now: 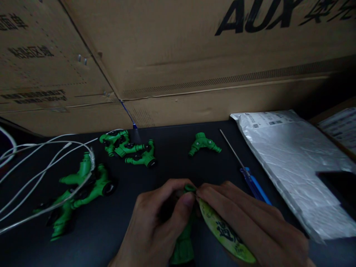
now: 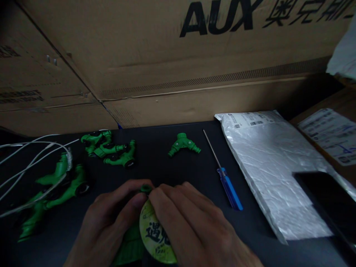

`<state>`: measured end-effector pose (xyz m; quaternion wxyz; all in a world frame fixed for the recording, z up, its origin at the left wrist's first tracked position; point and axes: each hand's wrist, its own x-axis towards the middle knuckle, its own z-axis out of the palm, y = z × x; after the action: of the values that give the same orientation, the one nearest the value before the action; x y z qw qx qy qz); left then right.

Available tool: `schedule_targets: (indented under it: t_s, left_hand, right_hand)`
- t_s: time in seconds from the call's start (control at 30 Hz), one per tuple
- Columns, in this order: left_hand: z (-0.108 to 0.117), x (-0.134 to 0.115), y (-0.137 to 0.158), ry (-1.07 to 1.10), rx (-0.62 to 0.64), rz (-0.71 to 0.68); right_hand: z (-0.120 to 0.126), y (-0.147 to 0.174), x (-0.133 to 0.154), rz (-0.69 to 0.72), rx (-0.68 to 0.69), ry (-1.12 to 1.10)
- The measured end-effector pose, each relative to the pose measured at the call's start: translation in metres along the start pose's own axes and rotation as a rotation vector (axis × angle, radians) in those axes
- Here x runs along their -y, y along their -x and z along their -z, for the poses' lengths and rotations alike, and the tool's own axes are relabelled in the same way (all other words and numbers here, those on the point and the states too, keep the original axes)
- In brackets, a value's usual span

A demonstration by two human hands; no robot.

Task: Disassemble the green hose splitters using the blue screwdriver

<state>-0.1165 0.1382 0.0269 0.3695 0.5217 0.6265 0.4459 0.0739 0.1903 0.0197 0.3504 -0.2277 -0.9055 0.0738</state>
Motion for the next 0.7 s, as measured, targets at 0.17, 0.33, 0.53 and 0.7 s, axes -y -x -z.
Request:
schedule_targets:
  t_s: [0.17,0.33,0.53,0.7]
  left_hand:
    - [0.0026,0.0024,-0.0006,-0.063,-0.036,-0.046]
    - [0.0065,-0.0003,-0.0023,-0.007,-0.027,-0.143]
    - [0.0036,0.0019,-0.0039,-0.034,0.0,-0.231]
    - [0.0001,0.0038,0.0008,-0.032,0.001,-0.237]
  right_hand:
    - [-0.0002,0.0014,-0.002,0.042,0.036,0.014]
    - [-0.0009,0.0022,-0.0003,0.018,0.016,0.034]
    - [-0.0042,0.0046,0.0023,-0.01,-0.032,0.035]
    - [-0.0002,0.001,0.0079,-0.053,0.008,0.076]
